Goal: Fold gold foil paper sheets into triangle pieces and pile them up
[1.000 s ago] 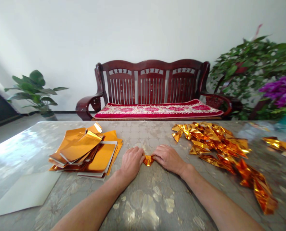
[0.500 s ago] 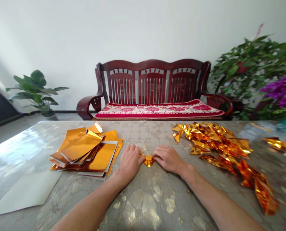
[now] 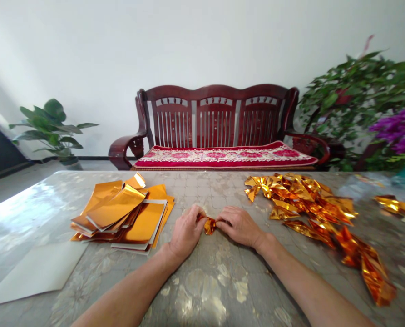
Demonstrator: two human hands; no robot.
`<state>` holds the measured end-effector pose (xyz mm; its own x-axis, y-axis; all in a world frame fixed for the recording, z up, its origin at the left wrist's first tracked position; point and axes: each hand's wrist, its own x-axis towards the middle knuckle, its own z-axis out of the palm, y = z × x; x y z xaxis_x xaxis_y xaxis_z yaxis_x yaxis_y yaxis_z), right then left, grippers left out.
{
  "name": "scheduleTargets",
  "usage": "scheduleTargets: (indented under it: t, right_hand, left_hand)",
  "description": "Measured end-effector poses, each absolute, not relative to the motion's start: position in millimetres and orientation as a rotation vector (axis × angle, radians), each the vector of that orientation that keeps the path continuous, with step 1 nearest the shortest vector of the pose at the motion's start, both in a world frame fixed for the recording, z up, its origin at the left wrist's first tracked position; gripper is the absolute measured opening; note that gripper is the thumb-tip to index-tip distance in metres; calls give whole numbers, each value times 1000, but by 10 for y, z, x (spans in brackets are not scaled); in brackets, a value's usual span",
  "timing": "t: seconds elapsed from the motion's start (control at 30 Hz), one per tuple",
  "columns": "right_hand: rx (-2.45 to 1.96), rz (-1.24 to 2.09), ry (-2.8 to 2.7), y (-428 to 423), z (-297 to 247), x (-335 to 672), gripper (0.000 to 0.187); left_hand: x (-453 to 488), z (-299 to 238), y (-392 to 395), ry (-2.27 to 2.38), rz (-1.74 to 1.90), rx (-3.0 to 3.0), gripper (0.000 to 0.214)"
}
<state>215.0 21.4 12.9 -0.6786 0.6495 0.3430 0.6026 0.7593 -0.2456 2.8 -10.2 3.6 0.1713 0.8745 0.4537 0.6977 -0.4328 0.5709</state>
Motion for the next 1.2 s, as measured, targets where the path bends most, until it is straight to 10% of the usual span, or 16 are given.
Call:
scheduleTargets:
  t: [0.47, 0.93, 1.2]
  right_hand:
    - [-990, 843, -2314, 144, 189, 2061, 59]
    - [-1018, 1045, -2128, 163, 150, 1941, 43]
    - [-1010, 1005, -2189, 183, 124, 1958, 36]
  left_hand:
    - [64, 150, -272, 980, 1384, 2891, 14]
    - [90, 160, -280, 988, 950, 3005, 28]
    - [78, 57, -140, 1362, 1629, 2130, 15]
